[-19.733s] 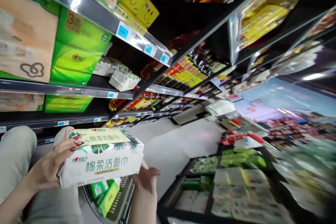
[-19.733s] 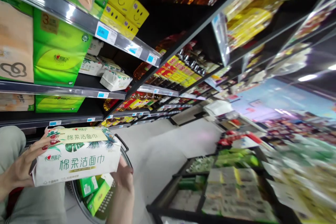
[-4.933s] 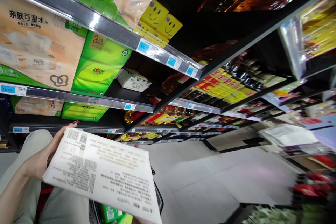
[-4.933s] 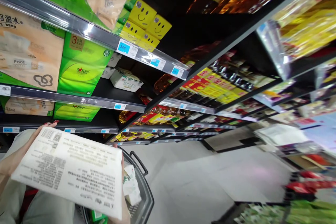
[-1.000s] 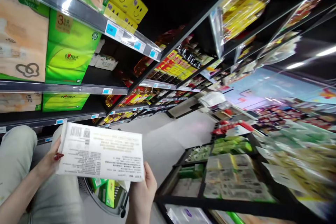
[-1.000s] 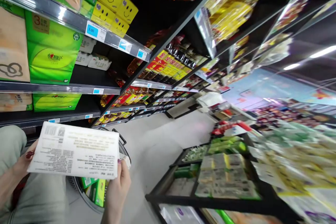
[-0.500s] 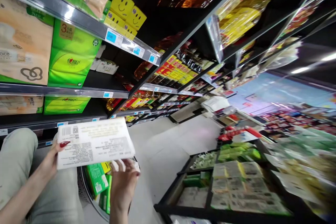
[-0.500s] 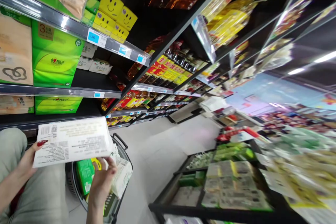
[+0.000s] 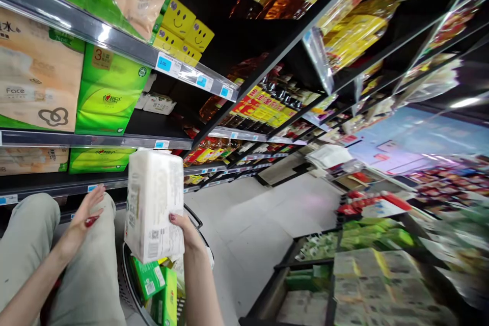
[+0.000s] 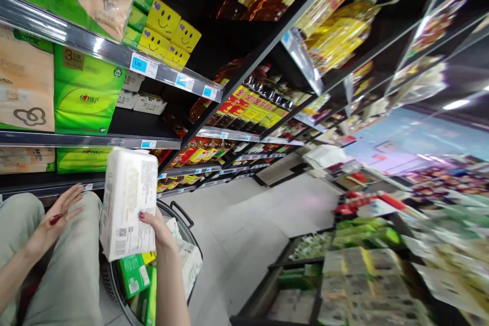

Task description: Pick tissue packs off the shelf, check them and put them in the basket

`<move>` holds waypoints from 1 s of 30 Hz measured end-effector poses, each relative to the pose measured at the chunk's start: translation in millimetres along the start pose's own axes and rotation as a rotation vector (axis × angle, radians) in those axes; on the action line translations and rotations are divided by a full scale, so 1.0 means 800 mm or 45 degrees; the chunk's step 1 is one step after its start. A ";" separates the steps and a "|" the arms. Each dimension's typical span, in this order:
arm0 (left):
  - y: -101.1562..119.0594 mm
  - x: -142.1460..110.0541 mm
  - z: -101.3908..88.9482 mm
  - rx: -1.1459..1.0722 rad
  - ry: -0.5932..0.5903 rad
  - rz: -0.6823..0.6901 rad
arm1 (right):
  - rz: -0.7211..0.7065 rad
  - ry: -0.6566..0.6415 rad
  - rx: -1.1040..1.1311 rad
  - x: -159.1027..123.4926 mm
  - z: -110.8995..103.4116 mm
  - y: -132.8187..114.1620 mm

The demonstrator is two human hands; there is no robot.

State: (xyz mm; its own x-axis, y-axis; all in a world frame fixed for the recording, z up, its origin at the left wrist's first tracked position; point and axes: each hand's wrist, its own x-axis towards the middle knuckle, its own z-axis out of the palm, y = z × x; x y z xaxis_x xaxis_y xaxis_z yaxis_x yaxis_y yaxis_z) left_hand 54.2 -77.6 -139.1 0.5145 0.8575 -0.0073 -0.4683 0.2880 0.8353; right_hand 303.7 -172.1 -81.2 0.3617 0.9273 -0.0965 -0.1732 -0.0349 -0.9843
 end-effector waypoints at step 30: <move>0.006 0.013 -0.036 -0.236 0.344 -0.212 | 0.031 -0.021 -0.048 0.040 0.032 0.036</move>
State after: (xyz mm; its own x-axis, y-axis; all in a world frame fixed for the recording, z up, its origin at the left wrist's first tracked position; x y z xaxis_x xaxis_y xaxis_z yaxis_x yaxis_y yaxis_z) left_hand 36.9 -55.1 -151.3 0.3981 0.8670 -0.2999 -0.5292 0.4840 0.6969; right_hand 286.7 -133.7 -109.1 0.3428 0.9319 -0.1185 -0.1471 -0.0714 -0.9865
